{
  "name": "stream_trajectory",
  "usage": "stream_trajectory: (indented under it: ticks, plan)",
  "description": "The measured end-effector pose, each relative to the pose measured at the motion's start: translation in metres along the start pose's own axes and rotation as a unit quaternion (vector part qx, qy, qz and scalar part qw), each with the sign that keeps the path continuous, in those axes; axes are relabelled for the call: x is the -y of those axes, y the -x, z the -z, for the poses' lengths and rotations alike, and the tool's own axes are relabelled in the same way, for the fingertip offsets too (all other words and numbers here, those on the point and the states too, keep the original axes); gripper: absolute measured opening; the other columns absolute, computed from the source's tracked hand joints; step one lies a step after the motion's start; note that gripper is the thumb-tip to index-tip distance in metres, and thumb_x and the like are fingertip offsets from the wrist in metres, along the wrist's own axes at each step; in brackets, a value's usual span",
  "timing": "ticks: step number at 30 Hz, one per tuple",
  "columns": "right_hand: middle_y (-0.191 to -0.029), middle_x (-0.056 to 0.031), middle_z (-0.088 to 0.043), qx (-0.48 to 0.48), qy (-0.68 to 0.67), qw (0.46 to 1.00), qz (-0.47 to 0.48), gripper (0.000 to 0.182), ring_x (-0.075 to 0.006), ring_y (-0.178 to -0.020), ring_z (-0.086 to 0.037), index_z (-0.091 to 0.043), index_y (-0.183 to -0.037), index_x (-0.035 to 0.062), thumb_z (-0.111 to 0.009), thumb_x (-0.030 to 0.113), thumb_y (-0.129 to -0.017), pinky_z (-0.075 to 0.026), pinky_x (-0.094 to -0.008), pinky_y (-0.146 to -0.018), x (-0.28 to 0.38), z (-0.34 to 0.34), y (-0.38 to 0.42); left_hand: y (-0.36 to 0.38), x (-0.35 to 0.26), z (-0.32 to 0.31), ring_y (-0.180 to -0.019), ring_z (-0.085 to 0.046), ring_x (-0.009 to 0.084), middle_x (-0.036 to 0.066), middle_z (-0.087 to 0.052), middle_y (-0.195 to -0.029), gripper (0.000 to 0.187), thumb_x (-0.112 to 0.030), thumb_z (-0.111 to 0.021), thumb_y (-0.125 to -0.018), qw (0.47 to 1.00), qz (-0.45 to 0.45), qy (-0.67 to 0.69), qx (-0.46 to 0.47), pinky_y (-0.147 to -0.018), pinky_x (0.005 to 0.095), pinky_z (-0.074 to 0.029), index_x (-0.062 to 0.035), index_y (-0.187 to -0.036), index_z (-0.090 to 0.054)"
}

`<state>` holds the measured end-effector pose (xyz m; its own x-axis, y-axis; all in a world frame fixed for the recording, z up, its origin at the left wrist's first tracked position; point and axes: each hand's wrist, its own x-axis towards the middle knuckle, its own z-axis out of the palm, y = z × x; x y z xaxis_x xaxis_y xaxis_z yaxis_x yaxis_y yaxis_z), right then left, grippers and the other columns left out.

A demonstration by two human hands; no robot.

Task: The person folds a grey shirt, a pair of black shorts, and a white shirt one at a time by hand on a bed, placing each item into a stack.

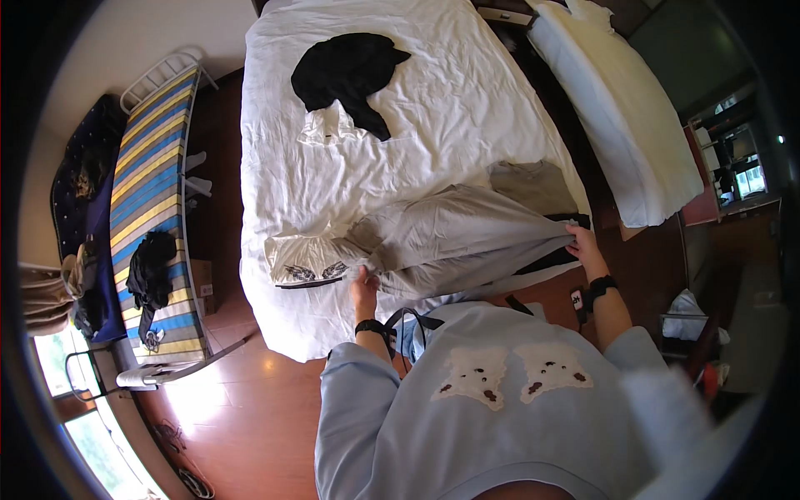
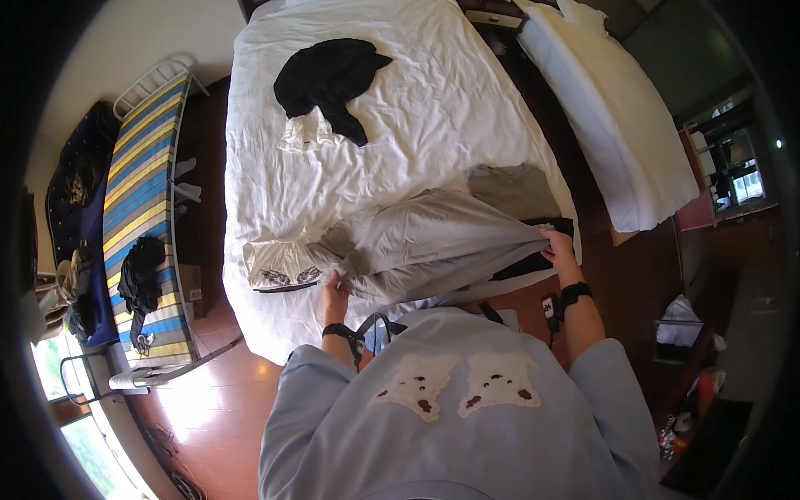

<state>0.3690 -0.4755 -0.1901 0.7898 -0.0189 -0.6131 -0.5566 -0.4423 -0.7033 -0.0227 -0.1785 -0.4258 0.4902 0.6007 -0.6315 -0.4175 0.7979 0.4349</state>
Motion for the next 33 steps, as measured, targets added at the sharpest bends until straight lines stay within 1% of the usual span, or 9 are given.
stream_trajectory:
  ticks: [7, 10, 13, 17, 18, 22, 24, 30, 33]
  plan:
    - [-0.094, -0.0083, -0.048, -0.016, -0.004, 1.000, -0.012, 0.036, -0.0216, -0.083, -0.046, -0.050, -0.097, 0.0043, -0.063, 0.021, -0.068, -0.042, -0.0322, -0.068, 0.000, -0.006, 0.010, -0.020, 0.022, 0.035, -0.052, -0.053, 0.0165, 0.006, -0.056, -0.077, 0.029, -0.024, -0.058, -0.074, 0.862, -0.017, -0.437, -0.255, -0.045, 0.0246, -0.044, -0.0013, -0.091, -0.052]
    - [-0.095, -0.0083, -0.048, -0.016, -0.012, 0.999, -0.025, 0.037, -0.0218, -0.083, -0.046, -0.050, -0.097, 0.0039, -0.063, 0.021, -0.067, -0.041, -0.0324, -0.068, -0.012, -0.001, 0.003, 0.000, 0.011, 0.019, -0.059, -0.053, 0.0167, 0.006, -0.054, -0.080, 0.025, -0.021, -0.055, -0.076, 0.944, -0.004, -0.238, -0.228, -0.050, 0.0246, -0.045, -0.0009, -0.090, -0.051]
    - [-0.095, -0.0080, -0.048, -0.017, -0.015, 1.000, -0.021, 0.037, -0.0217, -0.083, -0.046, -0.050, -0.096, 0.0039, -0.064, 0.022, -0.067, -0.041, -0.0324, -0.068, -0.017, -0.001, 0.009, 0.015, 0.004, 0.022, -0.070, -0.053, 0.0184, 0.007, -0.052, -0.085, 0.021, -0.018, -0.051, -0.078, 0.961, -0.035, -0.271, -0.029, -0.056, 0.0257, -0.045, -0.0007, -0.089, -0.051]
    - [-0.098, -0.0075, -0.046, 0.000, -0.002, 1.000, -0.024, 0.038, -0.0219, -0.089, -0.043, -0.048, -0.099, 0.0057, -0.063, 0.023, -0.068, -0.040, -0.0327, -0.072, -0.017, 0.000, 0.014, 0.001, 0.008, 0.027, -0.080, -0.053, 0.0244, 0.012, -0.053, -0.091, 0.021, -0.018, -0.050, -0.079, 0.990, 0.093, -0.038, -0.094, -0.066, 0.0327, -0.044, -0.0010, -0.091, -0.051]
    - [-0.097, -0.0076, -0.047, 0.008, 0.003, 1.000, -0.017, 0.040, -0.0222, -0.088, -0.044, -0.047, -0.100, 0.0051, -0.063, 0.023, -0.068, -0.040, -0.0322, -0.072, -0.017, 0.002, 0.014, 0.002, 0.010, 0.029, -0.082, -0.053, 0.0252, 0.014, -0.053, -0.091, 0.022, -0.019, -0.050, -0.079, 0.988, 0.029, -0.134, -0.067, -0.067, 0.0328, -0.044, -0.0003, -0.091, -0.051]
    - [-0.093, -0.0071, -0.048, 0.000, -0.002, 1.000, -0.011, 0.038, -0.0216, -0.083, -0.045, -0.049, -0.097, 0.0049, -0.064, 0.023, -0.067, -0.041, -0.0316, -0.068, -0.016, 0.001, 0.016, 0.013, 0.011, 0.026, -0.088, -0.053, 0.0284, 0.020, -0.055, -0.094, 0.028, -0.021, -0.051, -0.078, 0.916, -0.131, -0.378, -0.017, -0.072, 0.0332, -0.041, 0.0027, -0.094, -0.052]
    - [-0.088, -0.0063, -0.049, -0.017, -0.006, 1.000, -0.004, 0.035, -0.0195, -0.077, -0.047, -0.052, -0.094, 0.0048, -0.064, 0.023, -0.066, -0.042, -0.0309, -0.065, -0.017, -0.002, 0.019, 0.037, -0.008, 0.003, -0.090, -0.052, 0.0328, 0.022, -0.055, -0.093, 0.034, -0.022, -0.054, -0.075, 0.729, -0.218, -0.648, -0.006, -0.075, 0.0343, -0.041, 0.0037, -0.097, -0.051]
    - [-0.088, -0.0066, -0.050, -0.015, -0.022, 1.000, 0.007, 0.036, -0.0201, -0.078, -0.048, -0.051, -0.095, 0.0049, -0.064, 0.023, -0.066, -0.042, -0.0328, -0.066, -0.018, -0.004, 0.022, -0.014, 0.016, 0.035, -0.078, -0.050, 0.0194, 0.008, -0.053, -0.085, 0.021, -0.018, -0.048, -0.081, 0.977, -0.095, -0.188, -0.001, -0.066, 0.0288, -0.041, -0.0016, -0.094, -0.050]
    - [-0.088, -0.0066, -0.050, -0.002, -0.009, 1.000, 0.015, 0.035, -0.0204, -0.079, -0.048, -0.052, -0.094, 0.0049, -0.064, 0.023, -0.066, -0.042, -0.0326, -0.066, -0.020, 0.001, 0.021, -0.026, 0.022, 0.045, -0.071, -0.049, 0.0141, 0.003, -0.052, -0.081, 0.015, -0.016, -0.048, -0.082, 0.993, -0.044, -0.106, -0.009, -0.060, 0.0260, -0.039, -0.0049, -0.091, -0.050]
